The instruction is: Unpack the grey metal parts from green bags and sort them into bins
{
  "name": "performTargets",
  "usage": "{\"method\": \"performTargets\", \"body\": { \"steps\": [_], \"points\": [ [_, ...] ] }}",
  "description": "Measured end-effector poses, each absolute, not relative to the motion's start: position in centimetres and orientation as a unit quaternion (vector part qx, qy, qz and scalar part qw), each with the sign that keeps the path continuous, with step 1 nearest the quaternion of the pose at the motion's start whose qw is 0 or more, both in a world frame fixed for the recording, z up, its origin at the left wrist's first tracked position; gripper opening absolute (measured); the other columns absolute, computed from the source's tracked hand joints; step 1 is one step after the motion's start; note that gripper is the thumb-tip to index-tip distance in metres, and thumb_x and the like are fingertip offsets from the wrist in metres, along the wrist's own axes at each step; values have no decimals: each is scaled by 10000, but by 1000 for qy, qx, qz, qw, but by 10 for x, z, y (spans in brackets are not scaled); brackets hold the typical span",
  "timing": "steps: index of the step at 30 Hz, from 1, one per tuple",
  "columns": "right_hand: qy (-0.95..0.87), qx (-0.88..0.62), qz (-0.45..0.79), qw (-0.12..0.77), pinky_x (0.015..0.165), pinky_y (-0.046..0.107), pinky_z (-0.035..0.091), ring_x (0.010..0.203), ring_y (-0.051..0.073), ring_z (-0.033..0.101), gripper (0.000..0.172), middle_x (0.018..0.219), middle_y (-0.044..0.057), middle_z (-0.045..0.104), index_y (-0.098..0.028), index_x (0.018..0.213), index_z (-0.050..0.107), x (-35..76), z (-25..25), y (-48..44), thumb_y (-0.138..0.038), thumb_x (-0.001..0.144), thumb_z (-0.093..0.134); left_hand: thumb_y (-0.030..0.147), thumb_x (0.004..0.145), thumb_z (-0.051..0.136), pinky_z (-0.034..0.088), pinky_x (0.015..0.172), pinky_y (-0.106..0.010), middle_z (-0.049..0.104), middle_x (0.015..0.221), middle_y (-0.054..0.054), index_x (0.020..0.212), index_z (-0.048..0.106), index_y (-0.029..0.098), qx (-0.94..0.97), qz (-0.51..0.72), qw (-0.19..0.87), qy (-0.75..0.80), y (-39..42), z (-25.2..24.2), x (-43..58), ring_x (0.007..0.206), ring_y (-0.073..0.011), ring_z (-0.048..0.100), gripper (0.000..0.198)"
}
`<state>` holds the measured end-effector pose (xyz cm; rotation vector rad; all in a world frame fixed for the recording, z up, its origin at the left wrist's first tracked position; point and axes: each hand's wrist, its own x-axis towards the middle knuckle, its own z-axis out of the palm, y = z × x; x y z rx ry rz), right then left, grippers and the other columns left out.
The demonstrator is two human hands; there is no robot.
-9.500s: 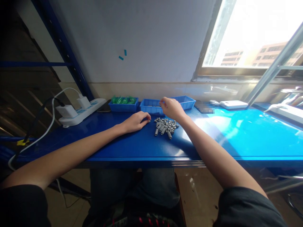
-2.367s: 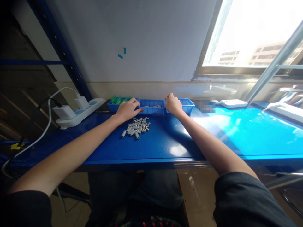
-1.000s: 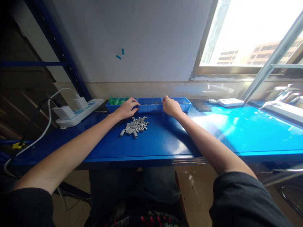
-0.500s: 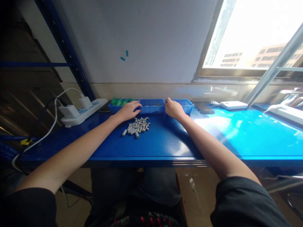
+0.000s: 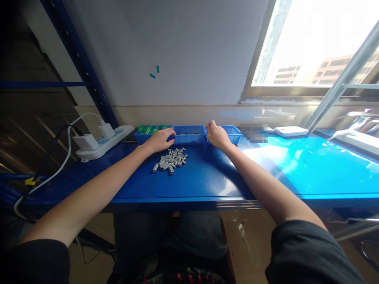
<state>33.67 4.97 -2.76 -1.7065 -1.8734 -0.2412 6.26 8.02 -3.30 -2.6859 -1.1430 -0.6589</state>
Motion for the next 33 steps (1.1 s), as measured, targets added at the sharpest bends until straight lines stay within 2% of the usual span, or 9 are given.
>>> {"method": "performTargets", "body": {
  "steps": [9,15,22,27,33],
  "points": [
    [-705,-646,-106,272,712,333,417,869,294,640,335,972,153,709,-177,1127,501,334,-27,47,-350,972,259,356,868,491,445,988,-450,579,1276,-116,1077,587,196,-888,-205,82,-404,73,-30,66,1211,-297,531,280],
    [-712,-643,-108,261,700,325,406,855,289,645,333,959,160,710,-170,1124,497,332,-28,45,-342,980,251,258,869,457,480,893,-402,623,1134,-92,1009,591,190,-888,-202,80,-405,68,-26,69,1066,-273,600,206],
    [-690,-669,-124,247,704,348,397,826,295,631,327,921,170,694,-143,1121,507,324,-26,41,-303,974,262,251,869,457,478,901,-400,614,1161,-89,1035,589,196,-889,-205,85,-401,68,-26,67,1090,-271,588,219],
    [-720,-606,-177,287,782,364,398,953,287,576,314,1069,182,644,-145,1051,548,314,-25,39,-268,967,272,231,863,466,465,959,-395,607,1186,-94,1024,605,196,-889,-205,79,-402,71,-26,67,1129,-260,571,215],
    [-763,-554,-179,282,827,370,374,984,285,553,290,1026,157,666,-155,1035,565,304,-28,34,-265,966,306,265,860,474,468,979,-381,626,1159,-88,1034,633,202,-893,-209,61,-394,77,-25,64,1113,-250,582,244]
  ]
}}
